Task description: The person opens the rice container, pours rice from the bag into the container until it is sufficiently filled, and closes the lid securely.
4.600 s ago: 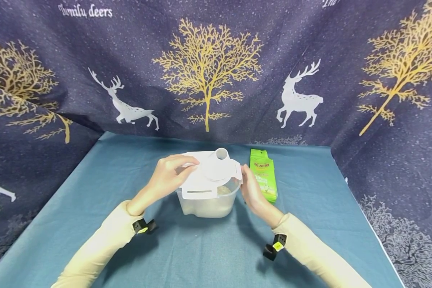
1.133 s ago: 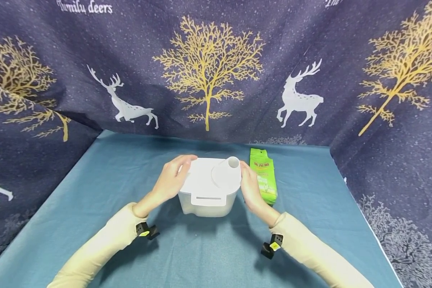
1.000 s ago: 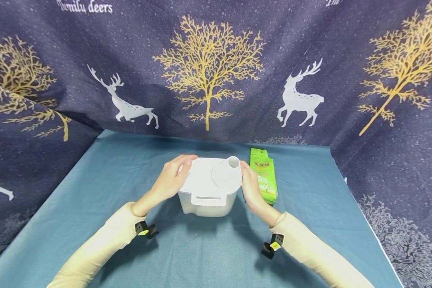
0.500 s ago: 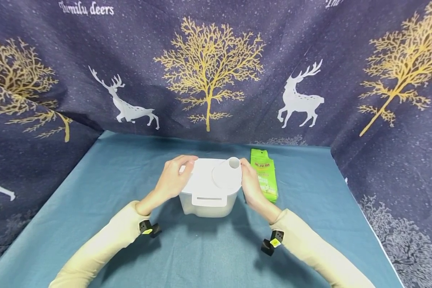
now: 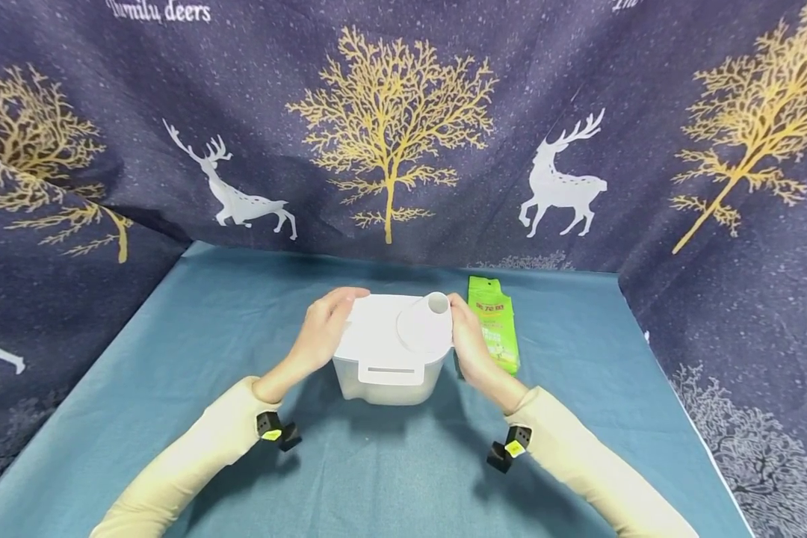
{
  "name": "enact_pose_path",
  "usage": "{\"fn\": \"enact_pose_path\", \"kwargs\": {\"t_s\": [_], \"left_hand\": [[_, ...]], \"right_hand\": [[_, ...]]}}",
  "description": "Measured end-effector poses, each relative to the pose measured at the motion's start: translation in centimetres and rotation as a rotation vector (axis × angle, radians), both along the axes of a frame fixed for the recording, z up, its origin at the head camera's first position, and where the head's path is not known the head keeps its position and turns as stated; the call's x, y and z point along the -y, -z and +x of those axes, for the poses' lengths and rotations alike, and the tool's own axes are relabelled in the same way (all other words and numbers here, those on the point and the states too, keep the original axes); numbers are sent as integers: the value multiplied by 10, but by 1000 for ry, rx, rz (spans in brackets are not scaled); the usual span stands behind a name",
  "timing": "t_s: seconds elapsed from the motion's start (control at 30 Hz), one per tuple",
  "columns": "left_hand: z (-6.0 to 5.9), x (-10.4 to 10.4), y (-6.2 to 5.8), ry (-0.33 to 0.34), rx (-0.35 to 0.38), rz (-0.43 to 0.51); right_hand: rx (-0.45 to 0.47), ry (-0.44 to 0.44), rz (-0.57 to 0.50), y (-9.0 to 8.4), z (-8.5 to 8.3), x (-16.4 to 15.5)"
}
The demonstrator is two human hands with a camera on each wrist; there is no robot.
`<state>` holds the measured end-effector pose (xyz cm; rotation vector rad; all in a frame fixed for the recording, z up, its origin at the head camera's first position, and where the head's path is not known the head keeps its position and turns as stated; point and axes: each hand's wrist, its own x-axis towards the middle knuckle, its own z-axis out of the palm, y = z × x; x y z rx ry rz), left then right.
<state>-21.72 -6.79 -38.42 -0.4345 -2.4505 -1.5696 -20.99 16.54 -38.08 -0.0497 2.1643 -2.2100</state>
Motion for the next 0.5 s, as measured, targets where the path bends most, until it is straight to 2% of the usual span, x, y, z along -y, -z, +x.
{"fn": "enact_pose_path", "kwargs": {"t_s": [0.17,0.23,0.3,0.37,0.5], "left_hand": [[-5,-3,-2,-8,363,343],[-7,-3,-3,-11,480,436],[-8,-3,-2,-14,578,481],[-9,-3,-2,-31,638,480],[-9,-5,-2,-81,678,464]], "right_hand": [[94,-63,25,-6,-2,-4],[119,-66,39,-8,-2,-4],[133,-63,45,-8,-2,-4],[126,-52,44,-8,-2,-3],[78,-17,50,-6,-2,-1]]}}
